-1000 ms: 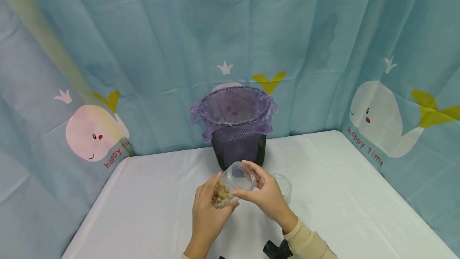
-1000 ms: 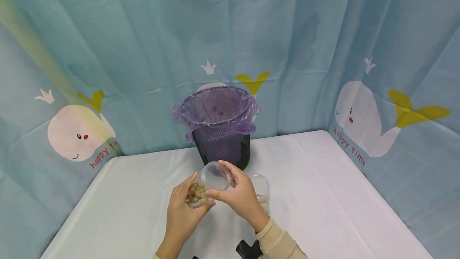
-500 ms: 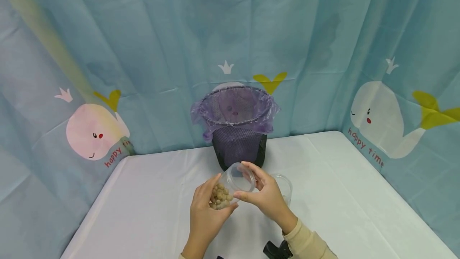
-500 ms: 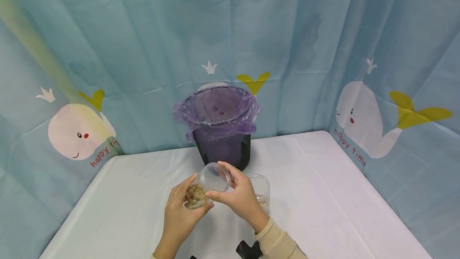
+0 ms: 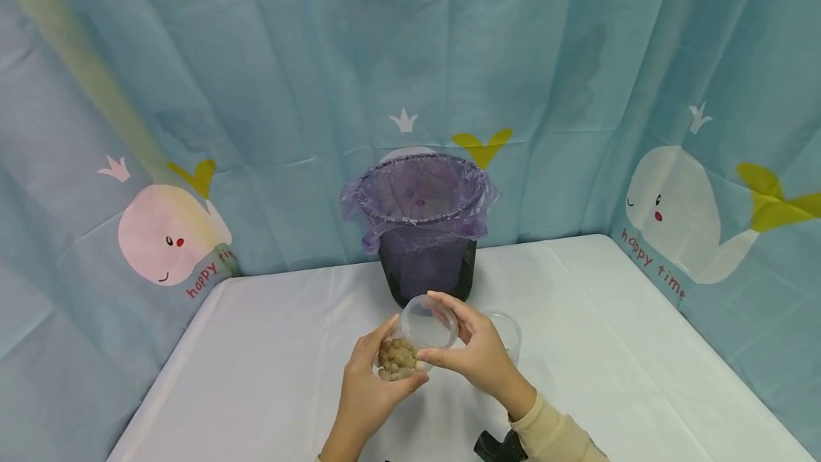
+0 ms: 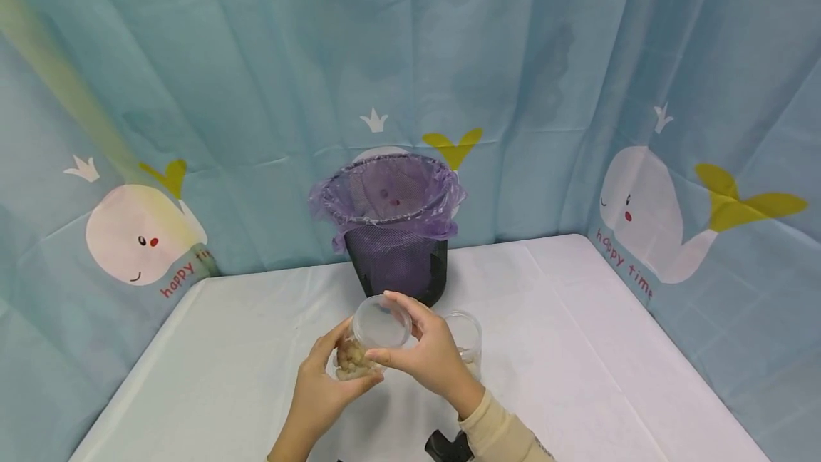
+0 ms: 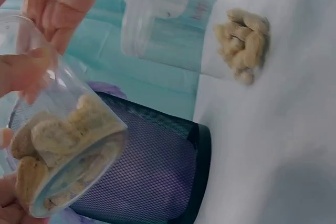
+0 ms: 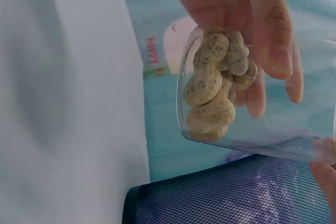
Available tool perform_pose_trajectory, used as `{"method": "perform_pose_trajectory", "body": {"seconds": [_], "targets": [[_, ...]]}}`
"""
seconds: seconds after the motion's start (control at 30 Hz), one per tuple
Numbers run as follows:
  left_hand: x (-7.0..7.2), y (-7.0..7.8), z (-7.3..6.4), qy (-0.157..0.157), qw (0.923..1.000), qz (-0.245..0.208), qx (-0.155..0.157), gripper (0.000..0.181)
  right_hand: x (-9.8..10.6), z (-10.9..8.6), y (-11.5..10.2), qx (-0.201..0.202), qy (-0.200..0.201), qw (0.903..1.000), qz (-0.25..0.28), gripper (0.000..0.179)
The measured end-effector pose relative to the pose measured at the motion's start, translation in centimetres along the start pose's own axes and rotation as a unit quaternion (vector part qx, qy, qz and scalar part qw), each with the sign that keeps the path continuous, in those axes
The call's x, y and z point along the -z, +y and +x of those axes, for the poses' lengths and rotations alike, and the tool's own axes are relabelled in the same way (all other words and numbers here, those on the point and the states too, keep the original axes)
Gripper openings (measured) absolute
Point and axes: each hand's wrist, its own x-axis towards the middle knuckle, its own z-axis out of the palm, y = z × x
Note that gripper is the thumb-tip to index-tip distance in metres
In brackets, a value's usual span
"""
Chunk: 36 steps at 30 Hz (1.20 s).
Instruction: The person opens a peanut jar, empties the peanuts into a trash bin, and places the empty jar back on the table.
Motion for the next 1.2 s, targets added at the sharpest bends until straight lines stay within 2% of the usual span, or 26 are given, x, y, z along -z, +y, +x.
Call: {"method": "perform_pose_trajectory", "body": {"seconds": [0.1,0.27,0.5,0.67,0.87,1.07,1.2], "targets": [[0.1,0.2,0.1,-0.013,0.9999,0.001,0.005,0.091,0.2,0.0,0.1,-0.003,-0.004,0.9999,0.01,0.073],[0.0,0.1,0.6,-0.012,0.9981,0.043,-0.043,0.092,0.5,0.0,0.5,-0.011,-0.014,0.999,0.041,0.078],[0.1,-0.1,0.7,0.033,0.9891,0.089,-0.113,0.095,1.0,0.0,-0.2,-0.042,-0.006,0.999,0.011,0.09],[0.1,-0.2,0.8,0.071,0.9776,0.128,-0.151,0.098,1.3,0.4,-1.0,-0.062,0.018,0.9978,0.014,0.085],[-0.1,-0.3,0.7,0.085,0.972,0.146,-0.163,0.102,1.2,0.6,-1.5,-0.099,0.033,0.9944,-0.016,0.075],[-0.1,-0.1,0.7,0.091,0.9668,0.158,-0.179,0.103,1.0,0.7,-1.5,-0.128,0.032,0.9892,-0.064,0.075],[-0.1,0.0,0.7,0.092,0.9654,0.161,-0.183,0.104,0.9,0.7,-1.6,-0.141,0.03,0.9866,-0.076,0.076]]}}
